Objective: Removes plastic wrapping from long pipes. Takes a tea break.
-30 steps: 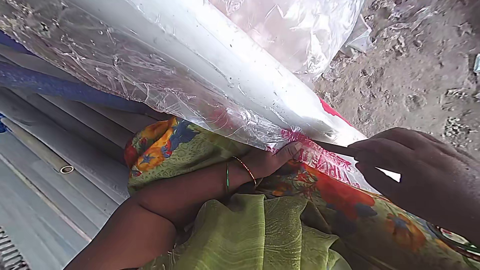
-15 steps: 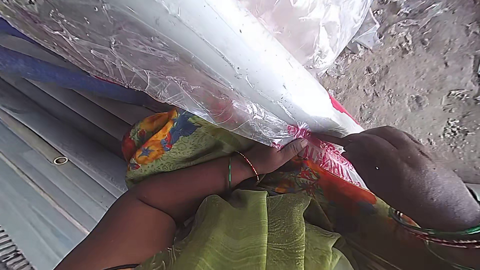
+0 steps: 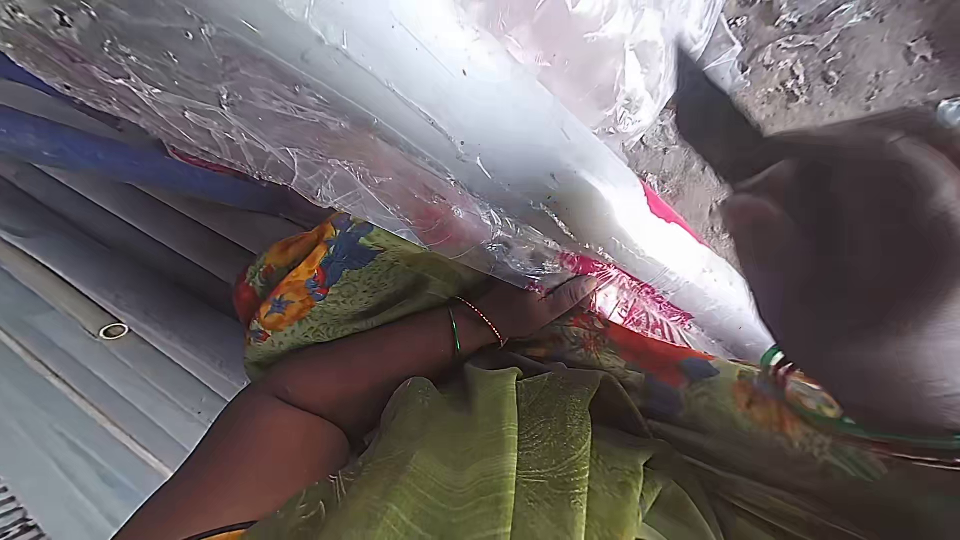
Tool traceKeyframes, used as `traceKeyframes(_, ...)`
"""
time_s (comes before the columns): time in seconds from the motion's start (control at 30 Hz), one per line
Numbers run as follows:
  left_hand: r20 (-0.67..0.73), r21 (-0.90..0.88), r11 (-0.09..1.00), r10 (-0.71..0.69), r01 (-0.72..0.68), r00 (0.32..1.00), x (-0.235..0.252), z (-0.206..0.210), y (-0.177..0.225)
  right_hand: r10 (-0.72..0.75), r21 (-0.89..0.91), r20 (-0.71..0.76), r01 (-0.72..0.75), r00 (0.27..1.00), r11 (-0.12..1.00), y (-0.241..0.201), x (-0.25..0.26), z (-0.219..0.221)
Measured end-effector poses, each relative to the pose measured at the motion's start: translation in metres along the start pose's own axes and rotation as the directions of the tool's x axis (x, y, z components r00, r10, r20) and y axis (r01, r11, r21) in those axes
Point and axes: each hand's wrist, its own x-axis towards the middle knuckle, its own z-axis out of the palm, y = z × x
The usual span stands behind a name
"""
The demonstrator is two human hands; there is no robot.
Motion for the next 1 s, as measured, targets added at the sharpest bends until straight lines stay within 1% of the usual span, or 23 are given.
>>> traceKeyframes(0.03,0.002,0.025,1.000,0.008,-0.008,1.000,-0.001,-0.001,-0.001,0.015,0.009,-0.027,-0.014,1.000,1.000,0.005,0.003,-0.002)
traceKeyframes(0.07,0.009,0.046,0.999,0.011,-0.011,1.000,-0.003,-0.002,-0.002,0.036,0.019,-0.019,-0.035,0.999,0.999,0.008,0.004,-0.002)
traceKeyframes(0.13,0.033,0.057,0.998,0.001,-0.003,0.999,-0.005,-0.005,-0.002,0.118,0.028,0.075,-0.121,0.990,0.992,0.007,0.003,0.002)
traceKeyframes(0.2,0.048,0.065,0.998,0.004,-0.007,0.999,-0.004,-0.006,-0.001,0.217,0.045,0.185,-0.228,0.959,0.973,0.003,0.001,0.013)
traceKeyframes(0.23,0.055,0.051,0.999,0.008,-0.011,0.998,-0.003,-0.005,-0.001,0.238,0.042,0.210,-0.252,0.948,0.967,0.004,-0.001,0.021)
traceKeyframes(0.3,0.026,-0.001,1.000,0.005,-0.005,1.000,-0.001,-0.002,0.000,0.223,0.005,0.189,-0.228,0.956,0.974,0.011,-0.008,0.039)
traceKeyframes(0.33,-0.019,-0.013,1.000,0.020,-0.020,1.000,0.000,0.001,-0.001,0.212,-0.028,0.154,-0.210,0.965,0.977,0.015,-0.010,0.047)
traceKeyframes(0.37,-0.071,0.000,0.999,0.047,-0.047,0.996,0.002,0.004,0.000,0.197,-0.065,0.101,-0.191,0.975,0.979,0.021,-0.012,0.053)
traceKeyframes(0.43,-0.095,0.039,0.998,0.055,-0.052,0.994,0.006,0.006,0.002,0.152,-0.126,0.019,-0.148,0.988,0.981,0.034,-0.013,0.064)
traceKeyframes(0.47,-0.109,0.022,0.998,0.056,-0.054,0.992,0.008,0.008,0.001,0.122,-0.148,-0.017,-0.123,0.992,0.981,0.041,-0.012,0.069)
traceKeyframes(0.53,-0.133,-0.073,0.995,0.060,-0.070,0.989,0.012,0.012,0.000,0.055,-0.174,-0.067,-0.065,0.996,0.983,0.054,-0.011,0.077)
traceKeyframes(0.6,-0.108,-0.140,0.987,0.057,-0.072,0.993,0.015,0.013,0.000,0.025,-0.183,-0.085,-0.040,0.996,0.982,0.062,-0.008,0.081)
traceKeyframes(0.73,-0.016,-0.088,0.995,0.056,-0.057,0.998,0.013,0.005,0.006,0.030,-0.186,-0.115,-0.051,0.993,0.981,0.063,-0.008,0.084)
traceKeyframes(0.8,-0.006,-0.056,0.997,0.048,-0.048,0.999,0.010,0.003,0.010,0.035,-0.182,-0.119,-0.057,0.992,0.982,0.062,-0.008,0.084)
traceKeyframes(0.93,-0.019,-0.136,0.991,-0.004,0.002,1.000,0.002,0.005,0.015,0.035,-0.163,-0.109,-0.052,0.993,0.985,0.062,-0.008,0.084)
traceKeyframes(1.0,-0.016,-0.127,0.992,-0.024,0.021,1.000,-0.003,0.005,0.016,0.038,-0.166,-0.122,-0.058,0.992,0.984,0.061,-0.008,0.085)
